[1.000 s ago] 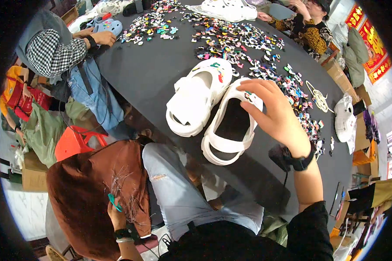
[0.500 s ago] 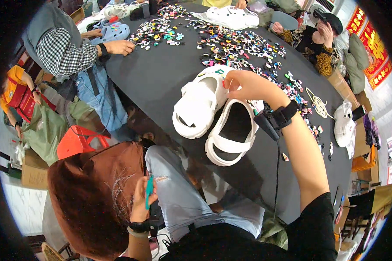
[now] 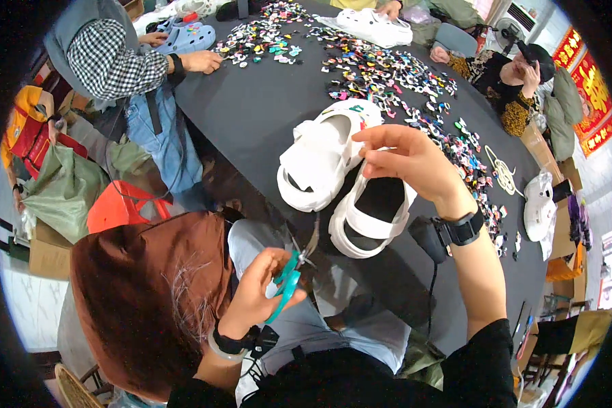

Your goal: Decorating and packaging rubber clogs with charms and protective wrapping.

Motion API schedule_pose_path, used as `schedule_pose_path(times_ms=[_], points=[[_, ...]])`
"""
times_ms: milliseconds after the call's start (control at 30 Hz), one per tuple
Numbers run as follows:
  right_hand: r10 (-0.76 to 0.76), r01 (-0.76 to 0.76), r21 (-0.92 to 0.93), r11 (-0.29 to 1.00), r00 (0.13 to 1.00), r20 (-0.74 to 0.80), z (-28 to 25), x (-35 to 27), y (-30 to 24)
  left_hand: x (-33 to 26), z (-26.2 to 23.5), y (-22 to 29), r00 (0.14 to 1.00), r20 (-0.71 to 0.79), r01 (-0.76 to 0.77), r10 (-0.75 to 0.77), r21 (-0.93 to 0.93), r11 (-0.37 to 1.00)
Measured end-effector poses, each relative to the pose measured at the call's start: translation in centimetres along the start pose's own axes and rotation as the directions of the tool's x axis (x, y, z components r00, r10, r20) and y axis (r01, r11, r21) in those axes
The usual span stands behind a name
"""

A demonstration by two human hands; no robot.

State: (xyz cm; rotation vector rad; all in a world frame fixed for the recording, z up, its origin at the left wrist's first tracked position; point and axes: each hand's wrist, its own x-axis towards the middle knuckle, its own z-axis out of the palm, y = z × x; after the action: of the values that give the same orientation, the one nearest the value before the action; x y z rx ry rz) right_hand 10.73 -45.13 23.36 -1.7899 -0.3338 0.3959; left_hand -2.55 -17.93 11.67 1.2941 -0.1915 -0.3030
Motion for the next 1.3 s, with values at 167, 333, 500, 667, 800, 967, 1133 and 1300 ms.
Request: schedule_pose_path(times_ms=[167, 333, 500, 667, 800, 967, 1133, 1300], points=[[-0.026, 0.040, 0.417, 0.908, 0.999, -0.039, -0.7, -0.1, 2.2, 2.5, 1.0, 2.6, 0.975, -0.007, -0.166, 0.221, 0.638, 0.752], [-0.072, 0.079, 0.182, 0.980, 0.996, -0.047, -0.1, 0.2, 0.2, 4.7, 1.5, 4.2, 0.954, 0.023, -0.211, 0.299, 0.760, 0.614], [-0.143, 0.143, 0.060, 0.988, 0.990, 0.002, 0.1, 1.4, -0.5, 6.5, 1.9, 5.4, 0.953, -0.005, -0.166, 0.303, 0.827, 0.537], [-0.162, 0.161, 0.017, 0.987, 0.986, 0.029, 0.2, 2.0, -0.1, 7.7, 1.8, 5.9, 0.980, 0.002, -0.121, 0.200, 0.803, 0.583], [-0.164, 0.165, 0.082, 0.983, 0.986, -0.024, 0.6, 2.1, 0.2, 8.0, 1.7, 5.5, 0.978, 0.018, -0.135, 0.206, 0.810, 0.571], [-0.165, 0.166, 0.048, 0.985, 0.986, -0.032, 0.6, 2.0, 0.0, 8.2, 1.6, 5.3, 0.980, 0.003, -0.120, 0.198, 0.803, 0.583], [-0.174, 0.175, 0.062, 0.983, 0.984, -0.029, 0.7, 2.1, 0.1, 8.2, 1.1, 4.5, 0.976, -0.010, -0.127, 0.220, 0.790, 0.599], [-0.153, 0.153, 0.066, 0.986, 0.988, -0.001, 0.1, 2.0, 0.2, 7.9, 1.4, 5.0, 0.976, -0.030, -0.110, 0.216, 0.788, 0.606]])
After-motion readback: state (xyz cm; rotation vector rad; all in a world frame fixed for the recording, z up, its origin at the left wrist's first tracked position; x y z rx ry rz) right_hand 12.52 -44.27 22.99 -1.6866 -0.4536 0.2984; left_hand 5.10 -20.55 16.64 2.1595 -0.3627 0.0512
